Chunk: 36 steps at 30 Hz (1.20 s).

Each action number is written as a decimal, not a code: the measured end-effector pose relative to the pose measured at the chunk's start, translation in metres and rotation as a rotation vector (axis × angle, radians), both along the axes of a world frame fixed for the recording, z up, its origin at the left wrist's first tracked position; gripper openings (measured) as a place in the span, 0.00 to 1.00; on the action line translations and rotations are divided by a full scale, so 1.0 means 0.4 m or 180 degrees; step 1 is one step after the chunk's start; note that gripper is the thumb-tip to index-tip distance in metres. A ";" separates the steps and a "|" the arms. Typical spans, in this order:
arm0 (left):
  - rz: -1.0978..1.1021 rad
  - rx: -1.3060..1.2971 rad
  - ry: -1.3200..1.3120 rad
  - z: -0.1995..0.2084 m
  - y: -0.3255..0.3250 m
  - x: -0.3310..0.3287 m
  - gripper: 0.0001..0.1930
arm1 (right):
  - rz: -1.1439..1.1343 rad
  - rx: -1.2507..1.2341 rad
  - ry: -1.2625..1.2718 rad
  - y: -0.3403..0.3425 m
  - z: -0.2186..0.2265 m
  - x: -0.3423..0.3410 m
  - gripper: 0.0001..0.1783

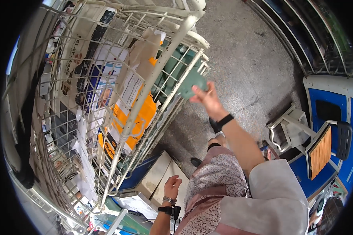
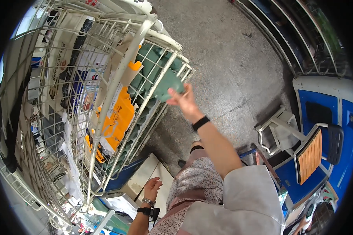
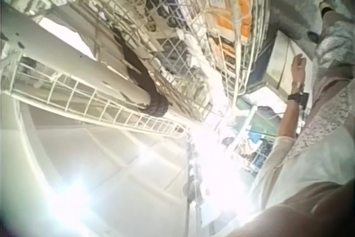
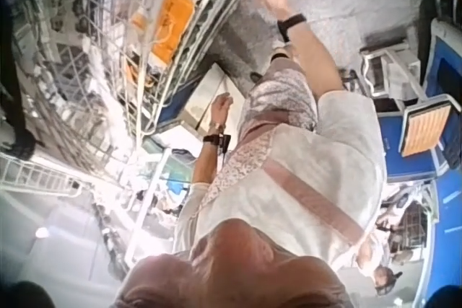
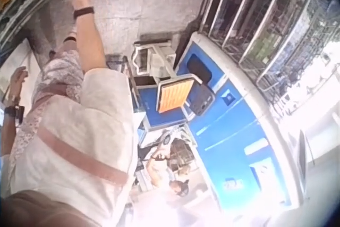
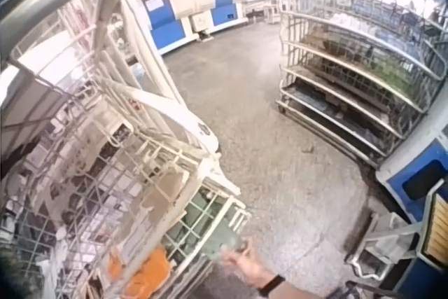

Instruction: The recorder is assembling and lasting shoes, involving checking footwear, placing them on a conveyor, and managing shoe lasts from a rack.

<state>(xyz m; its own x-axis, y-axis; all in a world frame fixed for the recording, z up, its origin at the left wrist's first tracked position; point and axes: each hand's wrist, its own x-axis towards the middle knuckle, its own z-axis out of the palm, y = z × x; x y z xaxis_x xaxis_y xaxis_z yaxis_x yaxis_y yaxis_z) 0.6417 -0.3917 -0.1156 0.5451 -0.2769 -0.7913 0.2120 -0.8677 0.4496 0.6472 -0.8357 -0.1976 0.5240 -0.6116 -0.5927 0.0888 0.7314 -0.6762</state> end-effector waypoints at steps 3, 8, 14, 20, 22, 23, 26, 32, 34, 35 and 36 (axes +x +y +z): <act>-0.0056 -0.0009 -0.0037 0.005 -0.036 0.014 0.17 | -0.0481 -0.0154 -0.0288 0.115 -0.048 0.028 0.40; -0.0125 -0.0059 -0.0065 0.021 -0.090 0.036 0.16 | -0.0492 0.0109 -0.0394 0.073 -0.048 0.153 0.38; -0.0206 -0.0240 -0.0085 0.037 -0.102 0.024 0.17 | -0.0008 0.0853 -0.0063 0.028 -0.022 0.156 0.48; -0.0026 -0.0120 -0.0192 0.063 -0.056 -0.029 0.18 | 0.0254 0.0703 0.0226 0.036 -0.074 0.173 0.28; -0.0022 -0.0125 -0.0123 0.063 -0.052 -0.044 0.17 | 0.0099 0.0607 0.0347 0.025 -0.068 0.190 0.24; -0.0010 -0.0172 -0.0121 0.065 -0.038 -0.047 0.17 | 0.0197 0.0583 0.0328 0.024 -0.065 0.198 0.24; -0.0041 -0.0153 -0.0456 0.098 -0.021 -0.057 0.17 | 0.0611 0.0973 0.0097 0.013 -0.039 0.185 0.26; 0.0590 -0.0715 -0.0761 0.138 0.027 -0.141 0.18 | 0.1696 -0.1987 0.0266 0.063 -0.304 -0.140 0.17; 0.0812 -0.0560 -0.1219 0.145 0.155 -0.214 0.18 | 0.2367 -0.0764 0.1127 0.253 -0.227 -0.216 0.14; 0.1089 -0.0655 -0.1342 0.146 0.179 -0.237 0.18 | 0.2678 -0.0485 0.1145 0.253 -0.250 -0.327 0.10; 0.1245 -0.0679 -0.1448 0.150 0.220 -0.269 0.18 | 0.2902 -0.0333 0.1586 0.295 -0.262 -0.402 0.13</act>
